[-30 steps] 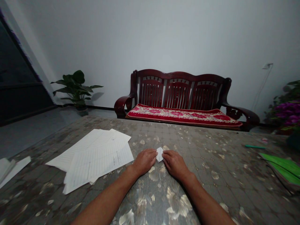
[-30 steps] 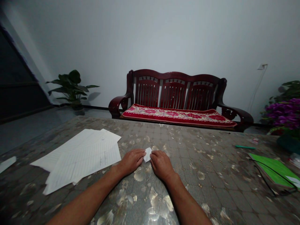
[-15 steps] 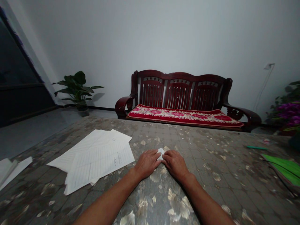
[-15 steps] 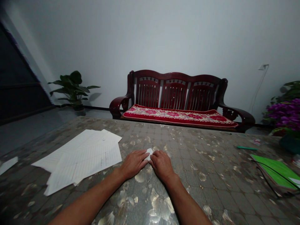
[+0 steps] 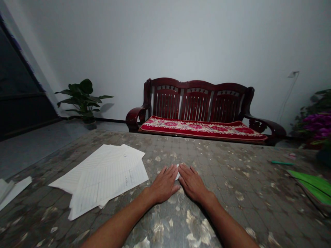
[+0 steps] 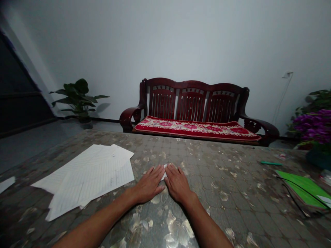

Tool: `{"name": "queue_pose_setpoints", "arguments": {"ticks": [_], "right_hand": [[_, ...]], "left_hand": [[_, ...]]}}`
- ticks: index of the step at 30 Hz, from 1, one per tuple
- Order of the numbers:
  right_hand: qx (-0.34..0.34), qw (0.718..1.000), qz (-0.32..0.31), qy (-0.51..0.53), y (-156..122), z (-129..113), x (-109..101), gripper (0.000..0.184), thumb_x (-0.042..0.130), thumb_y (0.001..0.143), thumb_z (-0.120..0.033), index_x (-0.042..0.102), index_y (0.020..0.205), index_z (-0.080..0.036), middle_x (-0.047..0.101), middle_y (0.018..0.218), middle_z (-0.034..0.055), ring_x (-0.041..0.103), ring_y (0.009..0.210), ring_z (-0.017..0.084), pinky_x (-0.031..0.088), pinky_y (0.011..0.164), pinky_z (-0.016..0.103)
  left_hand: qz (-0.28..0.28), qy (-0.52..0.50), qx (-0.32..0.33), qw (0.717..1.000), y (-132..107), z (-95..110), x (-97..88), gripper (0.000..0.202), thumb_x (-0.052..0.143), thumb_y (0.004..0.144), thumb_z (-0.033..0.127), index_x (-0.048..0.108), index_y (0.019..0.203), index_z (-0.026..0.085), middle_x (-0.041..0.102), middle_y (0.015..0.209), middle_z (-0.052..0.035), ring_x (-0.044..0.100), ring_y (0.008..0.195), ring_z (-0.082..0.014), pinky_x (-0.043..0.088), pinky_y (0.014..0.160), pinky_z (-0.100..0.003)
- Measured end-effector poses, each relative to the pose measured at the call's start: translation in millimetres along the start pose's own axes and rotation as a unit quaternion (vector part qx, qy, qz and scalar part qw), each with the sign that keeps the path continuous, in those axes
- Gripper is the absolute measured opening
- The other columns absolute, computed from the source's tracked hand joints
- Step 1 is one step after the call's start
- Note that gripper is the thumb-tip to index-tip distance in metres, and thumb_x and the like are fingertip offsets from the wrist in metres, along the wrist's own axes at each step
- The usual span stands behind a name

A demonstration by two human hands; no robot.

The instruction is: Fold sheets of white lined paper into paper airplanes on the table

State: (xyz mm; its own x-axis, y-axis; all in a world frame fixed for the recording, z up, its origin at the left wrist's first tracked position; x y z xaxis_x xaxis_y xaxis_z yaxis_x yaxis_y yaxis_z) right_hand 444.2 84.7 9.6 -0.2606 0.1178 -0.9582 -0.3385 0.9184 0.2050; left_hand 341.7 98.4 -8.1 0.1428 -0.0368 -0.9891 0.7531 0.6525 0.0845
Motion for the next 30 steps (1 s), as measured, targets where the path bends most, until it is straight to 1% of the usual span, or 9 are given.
{"name": "queue_pose_setpoints", "arguments": {"ticks": [7, 9, 13, 15, 19, 23, 26, 28, 30], "right_hand": [[0.036, 0.999, -0.019, -0.011, 6.1, 10.3, 6.1, 0.053, 0.031, 0.103, -0.043, 0.036, 0.15, -0.02, 0.033, 0.156, 0.0085, 0.025, 0.146, 0.027, 0.019, 0.117, 0.055], [0.037, 0.999, -0.02, 0.006, 5.9, 11.4, 5.4, 0.054, 0.028, 0.103, -0.045, 0.034, 0.151, -0.021, 0.032, 0.157, 0.0071, 0.024, 0.147, 0.026, 0.019, 0.118, 0.053], [-0.024, 0.998, -0.034, 0.045, 3.7, 3.0, 6.2, 0.055, 0.023, 0.103, -0.048, 0.03, 0.153, -0.023, 0.032, 0.157, 0.0045, 0.021, 0.148, 0.021, 0.017, 0.12, 0.048], [-0.036, 0.997, -0.047, 0.049, 3.5, 1.6, 9.2, 0.056, 0.021, 0.104, -0.048, 0.031, 0.152, -0.023, 0.031, 0.157, 0.0046, 0.021, 0.148, 0.02, 0.015, 0.121, 0.048], [-0.022, 0.996, -0.073, 0.05, 10.5, 7.0, 16.1, 0.057, 0.022, 0.103, -0.049, 0.03, 0.153, -0.022, 0.027, 0.158, 0.005, 0.019, 0.148, 0.022, 0.013, 0.121, 0.049], [0.017, 0.993, -0.092, 0.076, 23.7, 22.7, 19.7, 0.057, 0.025, 0.102, -0.046, 0.032, 0.152, -0.02, 0.027, 0.158, 0.0064, 0.017, 0.149, 0.024, 0.01, 0.121, 0.052], [0.029, 0.984, -0.072, 0.158, 30.4, 35.5, 15.4, 0.057, 0.035, 0.099, -0.046, 0.038, 0.15, -0.02, 0.035, 0.155, 0.0084, 0.025, 0.146, 0.027, 0.015, 0.119, 0.053], [0.013, 0.973, -0.036, 0.226, 31.2, 40.4, 6.6, 0.057, 0.05, 0.092, -0.046, 0.048, 0.144, -0.021, 0.045, 0.149, 0.0104, 0.039, 0.139, 0.029, 0.025, 0.116, 0.053], [-0.028, 0.964, -0.009, 0.263, 28.1, 38.7, -4.0, 0.051, 0.063, 0.085, -0.042, 0.062, 0.131, -0.021, 0.057, 0.139, 0.0111, 0.051, 0.128, 0.03, 0.034, 0.11, 0.05]], "left_hand": [[-0.027, -0.015, 0.062, 0.998, -19.1, 4.9, -6.6, 0.069, 0.045, 0.096, 0.051, 0.024, 0.153, 0.018, 0.019, 0.161, -0.0148, 0.014, 0.15, -0.0264, 0.013, 0.121, -0.047], [-0.033, -0.016, 0.06, 0.998, -23.0, 4.8, -8.5, 0.069, 0.045, 0.096, 0.051, 0.024, 0.152, 0.018, 0.019, 0.161, -0.015, 0.014, 0.15, -0.0269, 0.013, 0.121, -0.047], [-0.029, -0.017, 0.059, 0.998, -27.4, 7.3, -8.9, 0.067, 0.048, 0.095, 0.05, 0.028, 0.151, 0.018, 0.022, 0.161, -0.0152, 0.015, 0.15, -0.0277, 0.012, 0.121, -0.048], [-0.016, -0.019, 0.063, 0.998, -27.9, 9.4, -9.7, 0.065, 0.048, 0.095, 0.05, 0.031, 0.15, 0.019, 0.022, 0.161, -0.0146, 0.015, 0.15, -0.0273, 0.012, 0.121, -0.049], [-0.022, -0.025, 0.048, 0.998, -26.4, 10.0, -10.2, 0.066, 0.05, 0.094, 0.051, 0.033, 0.149, 0.017, 0.023, 0.16, -0.0151, 0.016, 0.15, -0.0276, 0.013, 0.121, -0.047], [-0.033, -0.037, 0.022, 0.999, -26.2, 13.5, -10.4, 0.069, 0.048, 0.094, 0.051, 0.03, 0.151, 0.018, 0.024, 0.16, -0.0149, 0.018, 0.149, -0.0282, 0.017, 0.12, -0.046], [-0.008, -0.04, -0.003, 0.999, -28.1, 21.4, -10.2, 0.068, 0.047, 0.094, 0.055, 0.032, 0.15, 0.018, 0.027, 0.159, -0.0147, 0.022, 0.148, -0.0288, 0.021, 0.119, -0.046], [0.024, -0.042, -0.03, 0.998, -28.8, 25.4, -12.5, 0.065, 0.046, 0.095, 0.055, 0.037, 0.148, 0.018, 0.031, 0.158, -0.0148, 0.027, 0.146, -0.0295, 0.024, 0.118, -0.047], [0.046, -0.048, -0.057, 0.996, -26.9, 25.3, -16.7, 0.059, 0.049, 0.095, 0.048, 0.04, 0.145, 0.018, 0.038, 0.154, -0.0143, 0.034, 0.143, -0.0297, 0.028, 0.116, -0.047]]}}
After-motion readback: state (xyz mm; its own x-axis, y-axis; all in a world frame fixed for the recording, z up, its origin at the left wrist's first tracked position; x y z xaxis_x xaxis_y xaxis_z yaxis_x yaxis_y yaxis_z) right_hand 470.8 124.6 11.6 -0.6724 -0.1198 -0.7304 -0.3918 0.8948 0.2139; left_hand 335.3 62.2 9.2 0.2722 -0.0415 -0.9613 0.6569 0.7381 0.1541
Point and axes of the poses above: each hand's wrist, its own y-axis towards the middle knuckle, its own x-axis out of the palm, z = x × y, the point moved 8 cm from there along y, towards the middle knuckle
